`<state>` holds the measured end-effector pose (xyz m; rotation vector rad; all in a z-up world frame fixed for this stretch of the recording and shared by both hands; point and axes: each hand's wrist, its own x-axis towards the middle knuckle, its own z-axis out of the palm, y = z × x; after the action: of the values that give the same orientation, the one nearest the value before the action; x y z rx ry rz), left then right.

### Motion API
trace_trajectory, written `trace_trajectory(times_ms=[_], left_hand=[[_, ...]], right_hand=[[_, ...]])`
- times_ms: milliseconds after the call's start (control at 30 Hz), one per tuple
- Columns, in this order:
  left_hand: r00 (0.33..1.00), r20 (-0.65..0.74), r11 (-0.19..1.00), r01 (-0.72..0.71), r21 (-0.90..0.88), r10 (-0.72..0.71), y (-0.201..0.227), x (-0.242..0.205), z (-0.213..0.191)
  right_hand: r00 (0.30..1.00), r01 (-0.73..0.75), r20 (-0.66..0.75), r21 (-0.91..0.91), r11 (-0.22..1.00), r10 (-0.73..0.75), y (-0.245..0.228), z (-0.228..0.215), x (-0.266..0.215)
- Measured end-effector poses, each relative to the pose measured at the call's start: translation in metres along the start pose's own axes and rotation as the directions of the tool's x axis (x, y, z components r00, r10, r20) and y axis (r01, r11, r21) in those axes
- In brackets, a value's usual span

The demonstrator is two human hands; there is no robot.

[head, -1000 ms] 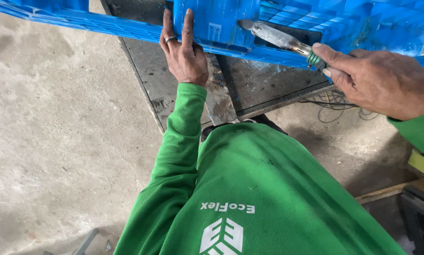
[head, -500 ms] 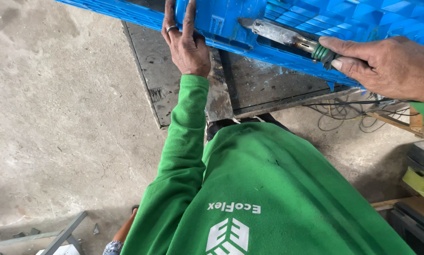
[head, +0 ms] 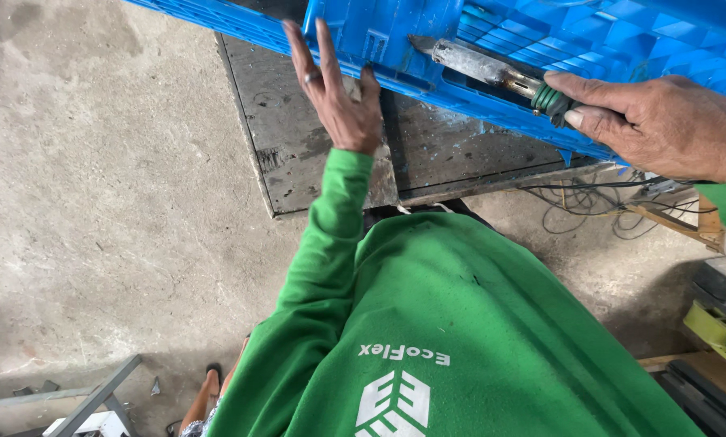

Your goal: The person uses a soldering iron to scrape and remove excess plastic burrs from the underside of a blue plastic pallet. They occasionally wipe the area with a green cloth and continue scraping along the pallet's structural ribs.

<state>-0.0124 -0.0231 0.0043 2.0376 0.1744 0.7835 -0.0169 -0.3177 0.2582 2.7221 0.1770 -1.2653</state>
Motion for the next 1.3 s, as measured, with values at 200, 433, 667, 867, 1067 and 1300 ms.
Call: trace_trajectory(times_ms=[200,433,667,867,1067,1300], left_hand=[[0.928,0.153,0.925,0.358,-0.126,-0.338,0.03,-0.059,0.017],[0.926,0.255,0.96,0.26,0.105,-0.279,0.025,-0.041,0.033],[0.951,0.272,0.983,0.113,0.145,-0.149,0.007,-0.043,0.032],[0.943,0.309,0.981,0.067,0.181,-0.121,-0.004,-0.041,0.033],[0.915,0.403,0.976,-0.085,0.201,-0.003,-0.019,-0.039,0.03],[0.876,0.482,0.978,-0.081,0.194,-0.023,-0.027,-0.037,0.031]], right_hand=[[1.0,0.018,0.014,-0.003,1.0,-0.018,0.0,0.0,0.0],[0.997,0.074,-0.015,-0.015,0.997,-0.074,-0.007,-0.011,-0.006],[0.999,0.027,0.019,0.032,0.999,-0.027,-0.016,-0.006,-0.009],[0.913,0.306,-0.263,-0.068,0.95,-0.313,-0.036,0.016,-0.026],[0.937,0.144,-0.298,-0.142,0.979,-0.182,-0.065,0.031,-0.044],[0.811,0.33,-0.537,0.093,0.939,-0.232,-0.084,0.054,-0.058]])
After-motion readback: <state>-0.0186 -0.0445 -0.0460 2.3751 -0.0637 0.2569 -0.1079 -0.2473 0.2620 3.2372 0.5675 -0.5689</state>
